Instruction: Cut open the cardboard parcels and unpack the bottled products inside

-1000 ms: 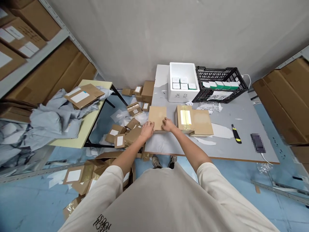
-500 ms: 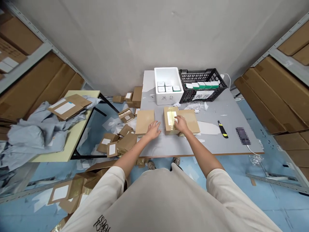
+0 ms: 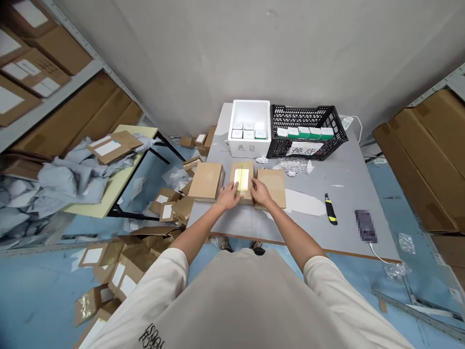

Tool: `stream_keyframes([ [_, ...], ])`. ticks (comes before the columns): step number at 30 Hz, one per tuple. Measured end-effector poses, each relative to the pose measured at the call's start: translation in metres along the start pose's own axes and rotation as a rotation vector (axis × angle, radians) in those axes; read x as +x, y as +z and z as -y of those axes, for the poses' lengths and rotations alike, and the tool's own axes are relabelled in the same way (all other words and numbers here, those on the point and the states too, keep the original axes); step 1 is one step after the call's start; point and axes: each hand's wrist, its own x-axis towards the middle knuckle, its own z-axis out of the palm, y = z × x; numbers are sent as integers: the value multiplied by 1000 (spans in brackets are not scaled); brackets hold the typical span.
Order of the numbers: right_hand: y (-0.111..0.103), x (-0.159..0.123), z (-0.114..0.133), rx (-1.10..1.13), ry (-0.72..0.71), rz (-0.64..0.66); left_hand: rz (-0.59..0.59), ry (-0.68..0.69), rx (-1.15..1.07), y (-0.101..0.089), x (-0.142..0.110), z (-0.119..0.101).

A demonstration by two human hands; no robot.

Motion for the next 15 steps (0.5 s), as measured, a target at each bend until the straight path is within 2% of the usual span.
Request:
stream_keyframes([
  [3,12,5,16,36,-48,6,43,-63,0,-7,-2,18],
  [6,26,10,36,-5,-85,66,85,-98,8,-17,-6,42],
  [11,46,12,62,-116,-76,127,4,-205,-24,-22,-17,83],
  [15,57,9,71,-129,-71,97,60,-160,-35,-17,-23,102],
])
